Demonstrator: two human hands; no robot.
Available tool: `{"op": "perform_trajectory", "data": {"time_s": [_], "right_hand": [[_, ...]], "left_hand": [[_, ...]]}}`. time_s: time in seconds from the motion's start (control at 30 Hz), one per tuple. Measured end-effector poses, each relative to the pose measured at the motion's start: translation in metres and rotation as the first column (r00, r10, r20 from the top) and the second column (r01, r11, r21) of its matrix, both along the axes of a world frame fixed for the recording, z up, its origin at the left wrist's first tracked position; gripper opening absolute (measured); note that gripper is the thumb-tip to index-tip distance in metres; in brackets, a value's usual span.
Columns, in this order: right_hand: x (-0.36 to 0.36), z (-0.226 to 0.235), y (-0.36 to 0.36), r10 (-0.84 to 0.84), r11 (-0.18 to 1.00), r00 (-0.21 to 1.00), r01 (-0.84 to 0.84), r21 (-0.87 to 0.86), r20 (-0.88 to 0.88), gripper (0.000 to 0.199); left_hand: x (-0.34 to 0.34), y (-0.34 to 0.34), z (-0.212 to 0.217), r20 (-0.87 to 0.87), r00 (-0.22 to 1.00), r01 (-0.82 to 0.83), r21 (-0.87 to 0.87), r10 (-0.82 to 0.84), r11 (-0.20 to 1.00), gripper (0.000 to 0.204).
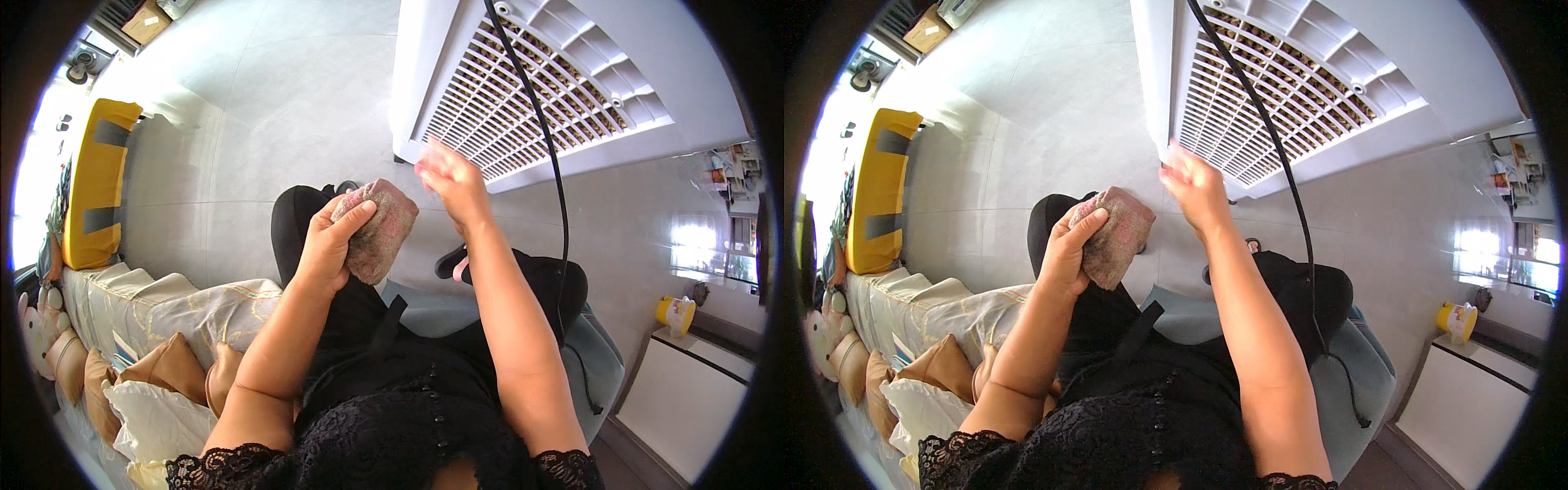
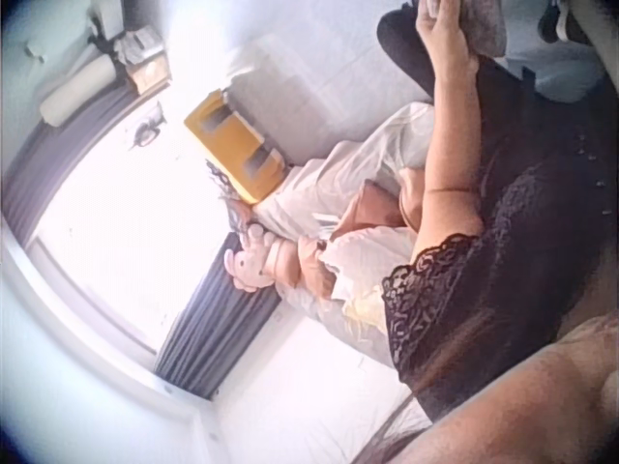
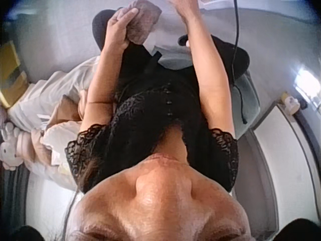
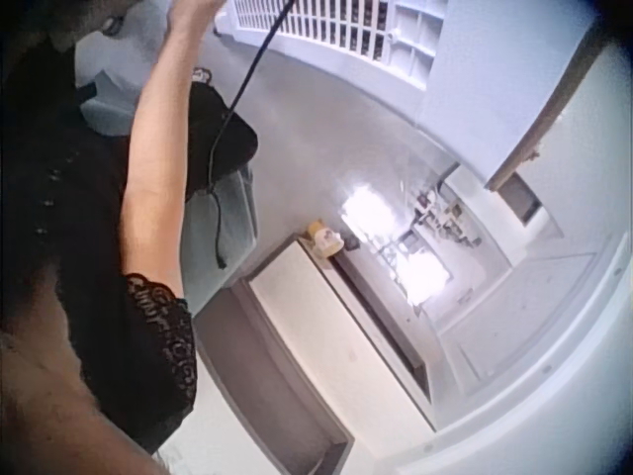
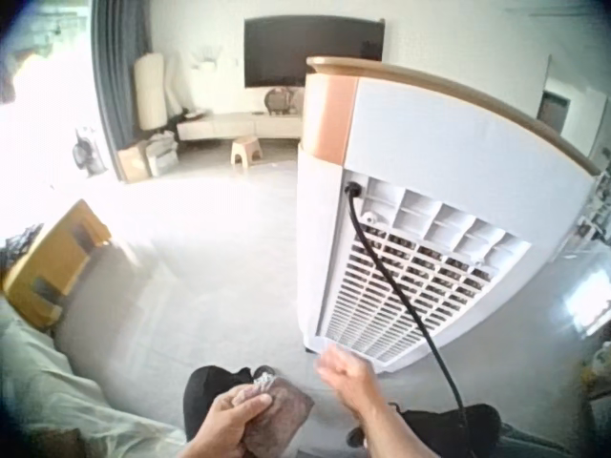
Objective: The person wipes the front grille and top surface of a portable air cooler using a cloth. They methodically clean the vents and edges, then rotate the unit to access and wipe the side and rear panels.
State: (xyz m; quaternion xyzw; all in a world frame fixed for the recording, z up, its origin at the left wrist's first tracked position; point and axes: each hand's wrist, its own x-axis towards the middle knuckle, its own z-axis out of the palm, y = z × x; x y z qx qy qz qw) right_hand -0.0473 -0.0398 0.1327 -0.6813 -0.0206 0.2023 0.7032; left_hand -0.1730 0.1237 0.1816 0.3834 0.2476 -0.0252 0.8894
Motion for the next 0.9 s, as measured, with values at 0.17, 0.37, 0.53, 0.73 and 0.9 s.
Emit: {"op": "perform_trajectory", "data": {"time_s": [0.17,0.37,0.53,0.73,0.9], "right_hand": [[0.014,0.026,0.022,0.123,0.992,0.992,-0.122,-0.032,0.037,0.067],[-0.032,-0.035,-0.030,-0.112,0.992,0.888,0.125,0.000,-0.446,0.063],[-0.053,-0.083,-0.075,-0.336,0.942,0.763,0.263,-0.210,-0.552,0.050],[-0.059,-0.095,-0.106,-0.384,0.922,0.706,0.323,-0.213,-0.595,0.029],[-0.049,-0.097,-0.108,-0.389,0.917,0.684,0.353,-0.187,-0.617,0.027]], "left_hand": [[0.018,0.000,-0.005,-0.035,0.999,-0.002,-0.032,0.001,0.999,0.022],[0.075,-0.044,-0.055,-0.216,0.975,0.057,0.005,-0.054,0.998,0.036],[0.155,-0.069,-0.171,-0.271,0.923,-0.298,-0.047,0.275,0.954,0.027],[0.192,-0.131,-0.213,-0.319,0.870,-0.205,0.458,0.375,0.865,0.029],[0.175,-0.148,-0.271,-0.378,0.918,0.028,0.373,0.124,0.927,0.024]]}}
